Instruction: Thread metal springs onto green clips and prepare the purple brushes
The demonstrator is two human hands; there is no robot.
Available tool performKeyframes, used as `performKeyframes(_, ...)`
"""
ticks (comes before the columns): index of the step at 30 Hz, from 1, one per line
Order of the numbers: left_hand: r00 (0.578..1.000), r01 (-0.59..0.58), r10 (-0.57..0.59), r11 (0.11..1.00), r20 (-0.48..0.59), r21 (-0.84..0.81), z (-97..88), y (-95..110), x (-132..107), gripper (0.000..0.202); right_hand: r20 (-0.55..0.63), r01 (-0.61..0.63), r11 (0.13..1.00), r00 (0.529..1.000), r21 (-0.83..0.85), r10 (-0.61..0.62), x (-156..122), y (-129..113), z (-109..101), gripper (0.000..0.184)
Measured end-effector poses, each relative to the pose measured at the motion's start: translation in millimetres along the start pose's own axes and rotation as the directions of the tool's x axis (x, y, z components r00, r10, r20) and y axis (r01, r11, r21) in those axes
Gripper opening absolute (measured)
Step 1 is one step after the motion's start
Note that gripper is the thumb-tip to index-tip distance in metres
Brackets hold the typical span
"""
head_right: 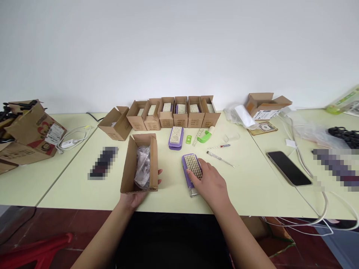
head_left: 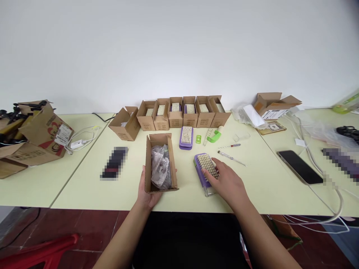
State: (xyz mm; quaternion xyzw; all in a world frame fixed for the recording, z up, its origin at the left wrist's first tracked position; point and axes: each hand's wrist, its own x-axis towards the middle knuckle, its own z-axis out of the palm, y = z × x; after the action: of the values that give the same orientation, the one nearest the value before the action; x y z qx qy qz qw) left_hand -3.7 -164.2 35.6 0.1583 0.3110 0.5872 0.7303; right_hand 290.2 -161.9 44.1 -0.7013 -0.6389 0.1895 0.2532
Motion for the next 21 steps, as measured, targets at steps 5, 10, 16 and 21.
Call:
performKeyframes(5,0.996,-0.084,0.083,0.994,0.01,0.064,13.9,-12.0,3.8,0.071,0.039,0.322,0.883,0.934,0.342,-0.356,-23.6,-27.3,5.0,0.098)
performKeyframes(10,0.977,-0.155,0.108,0.952,0.183,0.264,48.4,-46.5,8.7,0.077,-0.227,0.331,0.719,0.944,0.611,-0.241,-34.6,-64.0,14.4,0.13)
performKeyframes(16,0.771,-0.521,0.022,0.597,0.637,0.61,47.6,-46.0,13.2,0.083,-0.539,0.397,0.662,0.842,0.636,0.013,18.6,-22.7,-33.1,0.114)
performKeyframes(21,0.81,-0.567,-0.067,0.162,0.582,0.808,25.0,-54.9,7.7,0.065,-0.816,0.423,0.832,0.575,0.359,0.059,102.3,46.3,-84.3,0.11)
